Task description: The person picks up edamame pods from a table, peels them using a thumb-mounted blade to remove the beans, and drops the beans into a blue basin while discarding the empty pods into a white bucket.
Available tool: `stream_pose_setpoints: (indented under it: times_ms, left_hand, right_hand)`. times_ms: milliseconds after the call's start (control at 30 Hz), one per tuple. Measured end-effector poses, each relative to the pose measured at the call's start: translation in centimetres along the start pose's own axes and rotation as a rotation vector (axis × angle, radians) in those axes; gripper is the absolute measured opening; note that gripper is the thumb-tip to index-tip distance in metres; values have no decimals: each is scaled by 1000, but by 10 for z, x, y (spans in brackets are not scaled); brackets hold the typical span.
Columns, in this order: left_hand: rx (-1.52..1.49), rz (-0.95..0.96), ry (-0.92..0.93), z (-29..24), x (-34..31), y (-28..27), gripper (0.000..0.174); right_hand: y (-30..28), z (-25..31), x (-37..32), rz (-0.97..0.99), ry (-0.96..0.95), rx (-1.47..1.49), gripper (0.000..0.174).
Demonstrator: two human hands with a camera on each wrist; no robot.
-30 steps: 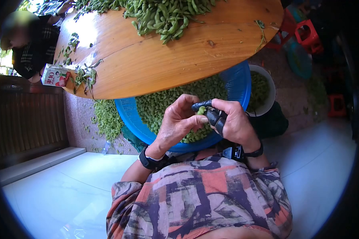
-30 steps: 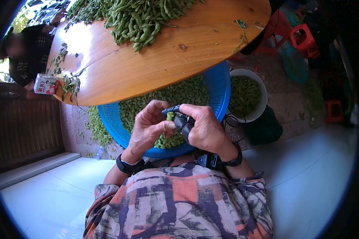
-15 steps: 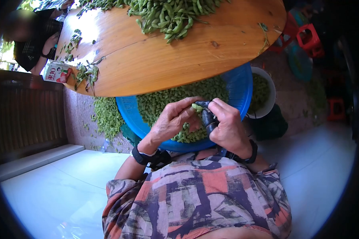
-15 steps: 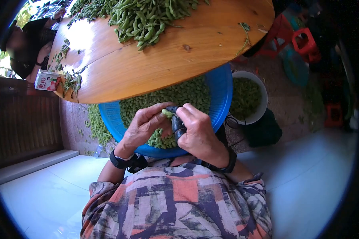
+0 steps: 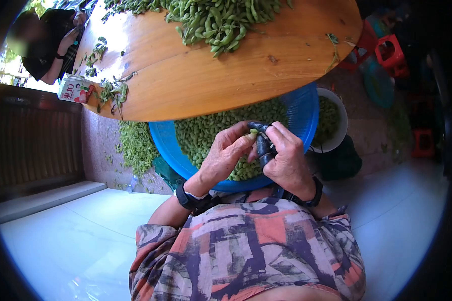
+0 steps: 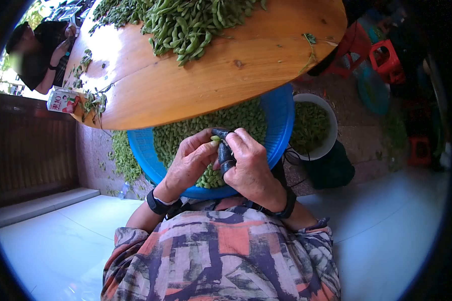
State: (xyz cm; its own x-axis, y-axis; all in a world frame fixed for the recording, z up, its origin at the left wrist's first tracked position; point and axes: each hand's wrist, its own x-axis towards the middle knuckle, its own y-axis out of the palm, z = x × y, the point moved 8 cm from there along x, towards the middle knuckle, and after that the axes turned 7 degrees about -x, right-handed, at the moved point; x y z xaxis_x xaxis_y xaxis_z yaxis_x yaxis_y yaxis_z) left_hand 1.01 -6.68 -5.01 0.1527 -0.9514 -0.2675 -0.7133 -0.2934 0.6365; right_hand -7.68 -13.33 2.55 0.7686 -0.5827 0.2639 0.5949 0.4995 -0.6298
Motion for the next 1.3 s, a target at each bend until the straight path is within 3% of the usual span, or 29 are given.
stream_pose_setpoints:
  times_ms: [167, 233, 300, 367, 400, 500, 533, 600, 633, 667, 700, 767, 800, 833, 900, 933, 967, 1033, 1100, 1167, 1200, 1300]
  left_hand:
    - [372, -70, 57, -3, -1, 10, 26]
    - [1002, -127, 372, -21, -5, 21, 27]
    - [914, -111, 281, -19, -2, 21, 28]
    - [250, -80, -31, 0, 2, 13, 29]
    - [202, -74, -38, 2, 3, 11, 28]
    - [186, -30, -10, 3, 3, 12, 27]
    - [207, -135, -57, 6, 1, 10, 27]
    - [398, -38, -60, 7, 2, 17, 37]
    - [557, 40, -67, 11, 1, 11, 43]
    - [497, 4, -70, 17, 1, 7, 55]
    - [505, 6, -62, 11, 0, 8, 55]
    - [654, 135, -100, 3, -5, 21, 63]
    - [721, 108, 40, -8, -8, 28, 58]
    - [724, 106, 46, -15, -9, 28, 58]
    - [1269, 429, 95, -22, -17, 44, 38]
    - [1213, 430, 128, -39, -16, 54, 21]
    - [1174, 431, 201, -58, -10, 57, 19]
    - [1273, 336, 260, -100, 11, 56, 20]
    - [1463, 14, 471, -146, 41, 59, 19]
    - [1824, -88, 772, -175, 73, 67, 16]
    - [1824, -89, 778, -181, 88, 66, 16]
    - [1985, -123, 753, -185, 118, 60, 14]
  right_hand:
    - [-7, -7, -2, -33, -8, 39, 28]
    - [-9, -10, -3, -18, 15, 81, 25]
    - [-10, -15, -3, -30, 26, 97, 24]
    - [-13, -19, -4, -36, 39, 113, 23]
    - [-16, -20, -3, -50, 46, 109, 24]
    - [-22, -15, -5, -108, 22, 55, 30]
    - [-20, -13, -5, -99, 33, 44, 33]
    - [-11, -15, -5, -12, 54, 100, 37]
    - [-10, -13, -4, -84, -79, 45, 37]
    - [-10, -15, -2, -76, -73, 51, 38]
    - [-11, -16, 0, -67, -67, 57, 38]
    - [-14, -26, 1, -34, -1, 151, 37]
    - [-32, -23, 1, -83, 0, 80, 32]
    - [-47, -32, -3, -161, 58, 36, 23]
    - [-86, -73, -20, -331, 279, -2, 14]
    - [-113, -71, -22, -393, 302, -230, 13]
    - [-131, -74, -26, -421, 268, -475, 15]
    - [-151, -89, -33, -444, 272, -528, 25]
    - [-156, -86, -35, -458, 271, -514, 32]
    - [-150, -93, -38, -438, 344, -486, 33]
    - [-145, -101, -40, -421, 422, -452, 35]
    - [-135, -101, -35, -388, 395, -471, 37]
